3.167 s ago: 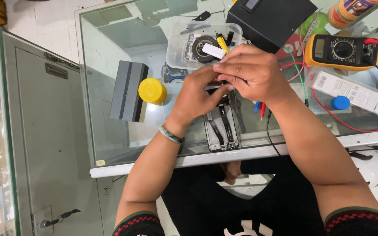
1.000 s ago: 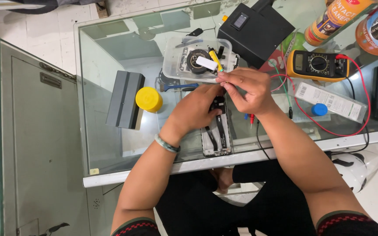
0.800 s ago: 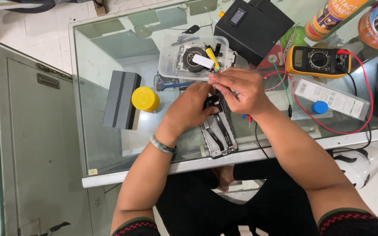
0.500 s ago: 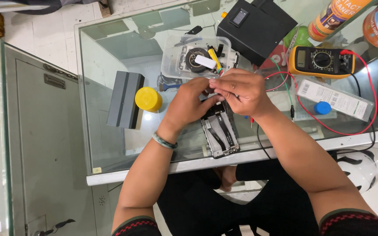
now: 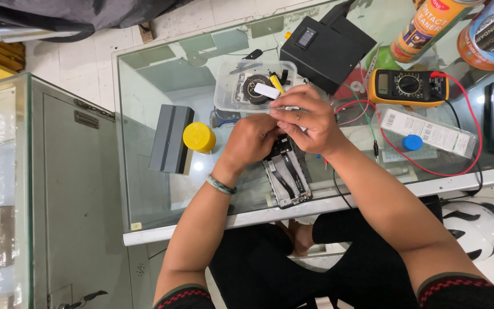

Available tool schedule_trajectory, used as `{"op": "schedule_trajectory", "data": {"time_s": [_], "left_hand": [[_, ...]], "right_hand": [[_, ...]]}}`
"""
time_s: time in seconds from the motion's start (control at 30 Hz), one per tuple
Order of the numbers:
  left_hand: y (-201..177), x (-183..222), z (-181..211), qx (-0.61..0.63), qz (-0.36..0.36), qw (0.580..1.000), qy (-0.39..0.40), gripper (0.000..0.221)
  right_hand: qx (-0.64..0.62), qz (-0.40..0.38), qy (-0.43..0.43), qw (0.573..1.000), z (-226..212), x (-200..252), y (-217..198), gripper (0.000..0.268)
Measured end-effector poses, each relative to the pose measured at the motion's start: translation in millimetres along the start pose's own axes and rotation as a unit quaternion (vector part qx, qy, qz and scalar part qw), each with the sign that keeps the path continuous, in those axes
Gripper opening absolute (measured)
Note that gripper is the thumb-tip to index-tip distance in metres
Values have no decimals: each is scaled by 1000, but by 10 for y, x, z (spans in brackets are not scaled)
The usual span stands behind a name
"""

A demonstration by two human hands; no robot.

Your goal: Securing internal screws and components of a smartphone using a precision screwdriver on a repair bench.

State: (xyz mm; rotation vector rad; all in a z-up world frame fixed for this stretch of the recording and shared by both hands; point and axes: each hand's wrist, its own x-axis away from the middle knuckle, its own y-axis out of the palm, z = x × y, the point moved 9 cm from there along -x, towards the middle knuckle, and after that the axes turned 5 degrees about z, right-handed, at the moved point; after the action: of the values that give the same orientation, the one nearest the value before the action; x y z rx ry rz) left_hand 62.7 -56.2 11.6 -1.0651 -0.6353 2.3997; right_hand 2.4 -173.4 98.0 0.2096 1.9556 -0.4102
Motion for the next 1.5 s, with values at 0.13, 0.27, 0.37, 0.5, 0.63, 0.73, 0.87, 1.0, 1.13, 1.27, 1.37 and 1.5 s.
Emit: {"op": "schedule_trajectory", "data": {"time_s": [0.13, 0.27, 0.37, 0.5, 0.63, 0.73, 0.87, 1.0, 1.13, 1.27, 1.37, 1.5], "left_hand": [[-123, -231, 373, 34, -13, 999, 25, 3], [-198, -218, 460, 92, 6, 995, 30, 11], [-201, -154, 339, 117, 62, 991, 20, 19], [-236, -119, 245, 53, 122, 991, 13, 13], [-158, -51, 81, 71, 106, 992, -23, 6], [-89, -43, 42, 84, 64, 994, -30, 14], [-49, -86, 152, 119, 35, 992, -26, 14], [-95, -65, 241, 116, 52, 992, 7, 9], [-307, -194, 419, 85, 128, 988, 24, 20], [-280, -137, 232, 78, 126, 989, -12, 10], [-141, -37, 78, 80, 80, 993, -19, 10], [-58, -41, 122, 120, 28, 992, -17, 17]], "right_hand": [[-6, 9, -5, 1000, 46, 26, 7, 18], [10, 15, -20, 1000, 12, 44, -15, 18], [11, 14, -17, 1000, -24, 40, -14, 18], [6, 11, -22, 1000, -40, 41, 39, 19], [23, 22, -36, 999, -21, 49, 33, 19], [34, 19, -47, 998, -38, 65, 52, 19], [34, 27, -49, 998, -57, 75, 34, 18], [37, 26, -47, 998, -53, 40, 1, 17], [33, 22, -35, 999, -50, 32, -7, 17], [21, 22, -35, 999, -46, 8, 27, 18], [19, 25, -33, 999, -55, 24, 49, 19], [36, 24, -28, 999, 23, 136, 47, 17]]}}
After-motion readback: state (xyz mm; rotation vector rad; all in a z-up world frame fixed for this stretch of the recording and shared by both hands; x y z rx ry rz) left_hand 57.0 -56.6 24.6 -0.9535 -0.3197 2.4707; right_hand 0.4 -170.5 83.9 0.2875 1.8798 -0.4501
